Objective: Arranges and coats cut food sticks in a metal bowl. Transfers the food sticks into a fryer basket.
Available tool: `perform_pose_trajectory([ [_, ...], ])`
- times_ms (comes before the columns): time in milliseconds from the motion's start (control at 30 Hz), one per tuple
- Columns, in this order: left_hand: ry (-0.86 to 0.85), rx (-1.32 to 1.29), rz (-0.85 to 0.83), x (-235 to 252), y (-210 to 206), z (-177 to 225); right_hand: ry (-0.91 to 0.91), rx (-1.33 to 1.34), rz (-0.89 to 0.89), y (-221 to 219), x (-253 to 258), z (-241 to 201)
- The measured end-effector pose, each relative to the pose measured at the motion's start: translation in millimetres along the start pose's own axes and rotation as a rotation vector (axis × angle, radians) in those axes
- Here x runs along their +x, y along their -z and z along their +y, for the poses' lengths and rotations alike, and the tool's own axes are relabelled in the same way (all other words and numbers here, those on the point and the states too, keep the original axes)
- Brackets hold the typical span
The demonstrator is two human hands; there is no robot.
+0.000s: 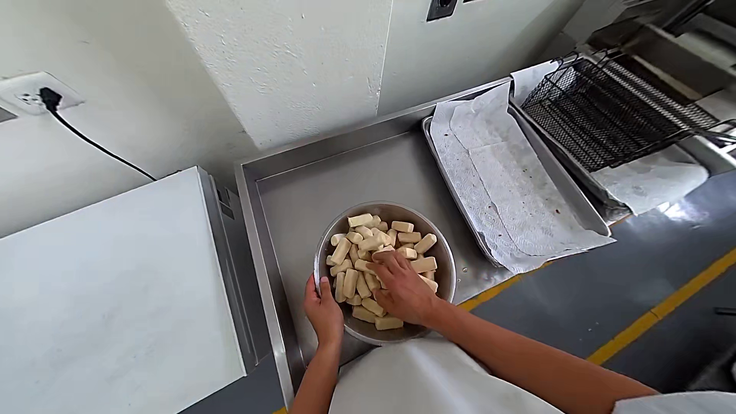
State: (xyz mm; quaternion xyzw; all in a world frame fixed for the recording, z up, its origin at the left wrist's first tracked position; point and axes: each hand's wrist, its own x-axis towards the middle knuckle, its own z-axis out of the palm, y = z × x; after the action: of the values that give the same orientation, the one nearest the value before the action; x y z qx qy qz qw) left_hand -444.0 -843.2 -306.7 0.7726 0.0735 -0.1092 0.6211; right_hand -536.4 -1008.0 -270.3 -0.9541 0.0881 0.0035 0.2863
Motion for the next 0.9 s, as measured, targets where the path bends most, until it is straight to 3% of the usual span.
perform_pose_trajectory([
  [100, -0.003, -0.009, -0.039, 4.8, 0.5, 0.3, 0.021, 0.085, 0.071, 25.6, 18.7, 16.4],
  [233, -0.016, -0.015, -0.05, 8.0, -1.0, 3.3, -0.277, -0.029, -0.028, 39.1, 80.5, 72.1],
  [400, -0.029, 0.012, -0.036, 6.2, 9.1, 2.6, -0.458, 0.045, -0.073, 18.4, 44.7, 63.1],
  [567, -0.11, 0.263, -0.226, 48.6, 9.7, 17.4, -0.429, 0.014, -0.057, 19.2, 1.6, 23.5],
  [700, -0.227, 0.211, -0.392, 116.4, 2.9, 41.0, -0.4, 0.035, -0.184, 64.8, -6.4, 2.2],
  [800, -0.139, 0.22, -0.431, 119.1, 7.5, 43.5, -0.224, -0.041, 0.005, 87.4, 30.7, 23.9],
  [900, -0.076, 0.322, -0.363, 91.2, 9.3, 31.7, -0.062, -0.007, 0.046, 57.3, 78.0, 69.0],
])
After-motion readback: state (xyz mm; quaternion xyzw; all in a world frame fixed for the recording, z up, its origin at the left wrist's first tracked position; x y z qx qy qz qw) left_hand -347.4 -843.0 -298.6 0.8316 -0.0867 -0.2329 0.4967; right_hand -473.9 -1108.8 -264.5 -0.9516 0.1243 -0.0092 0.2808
